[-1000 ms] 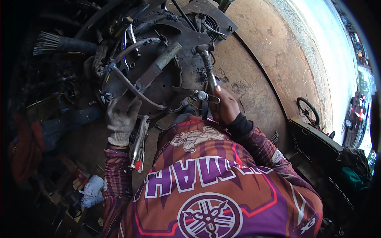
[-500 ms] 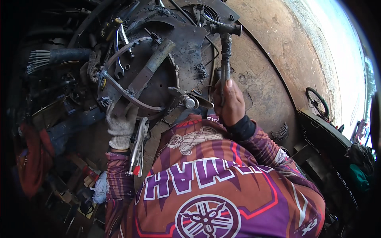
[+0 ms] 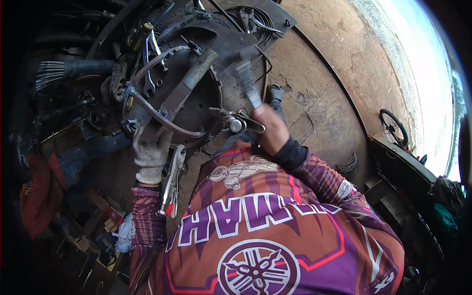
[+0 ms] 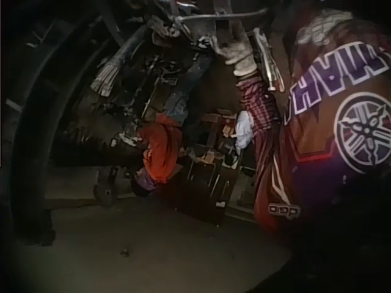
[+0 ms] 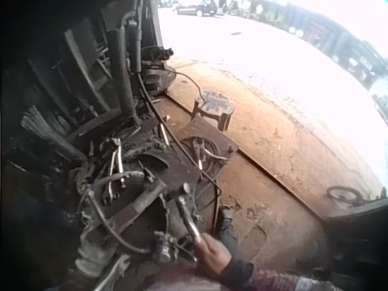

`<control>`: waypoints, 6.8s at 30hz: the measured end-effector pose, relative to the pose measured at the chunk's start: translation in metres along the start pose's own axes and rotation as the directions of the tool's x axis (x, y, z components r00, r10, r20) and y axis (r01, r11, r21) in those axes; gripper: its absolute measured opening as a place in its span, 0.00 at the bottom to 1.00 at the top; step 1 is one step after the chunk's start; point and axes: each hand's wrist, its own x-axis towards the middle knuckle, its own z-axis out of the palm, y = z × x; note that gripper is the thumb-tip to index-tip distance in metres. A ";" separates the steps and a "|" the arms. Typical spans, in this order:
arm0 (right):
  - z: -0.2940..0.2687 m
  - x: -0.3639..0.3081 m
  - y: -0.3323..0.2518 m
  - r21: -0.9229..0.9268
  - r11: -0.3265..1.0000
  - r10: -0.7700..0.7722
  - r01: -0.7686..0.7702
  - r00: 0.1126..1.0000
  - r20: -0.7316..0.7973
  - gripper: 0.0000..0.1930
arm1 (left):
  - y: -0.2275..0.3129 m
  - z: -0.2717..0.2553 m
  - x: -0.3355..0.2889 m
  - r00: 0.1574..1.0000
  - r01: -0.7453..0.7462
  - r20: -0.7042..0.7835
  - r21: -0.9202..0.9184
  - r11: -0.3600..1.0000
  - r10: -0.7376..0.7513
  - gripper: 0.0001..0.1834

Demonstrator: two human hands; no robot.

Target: The person puts on a glove and hammers metal parts clamped on a workbench using a hammer.

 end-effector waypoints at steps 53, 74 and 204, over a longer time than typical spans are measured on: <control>-0.016 -0.006 0.013 -0.226 0.974 0.051 0.004 0.971 0.236 0.15 | 0.003 -0.002 0.006 0.994 0.101 0.050 -0.128 0.987 -0.095 0.18; -0.022 0.000 -0.004 -0.221 0.975 0.001 0.019 0.996 0.088 0.15 | 0.000 -0.004 -0.001 0.999 -0.039 0.021 0.008 0.999 0.038 0.17; -0.028 0.075 -0.112 -0.413 0.772 -0.329 0.483 0.860 0.391 0.24 | 0.022 -0.075 -0.120 0.501 0.741 -0.102 -0.463 0.486 -0.860 0.20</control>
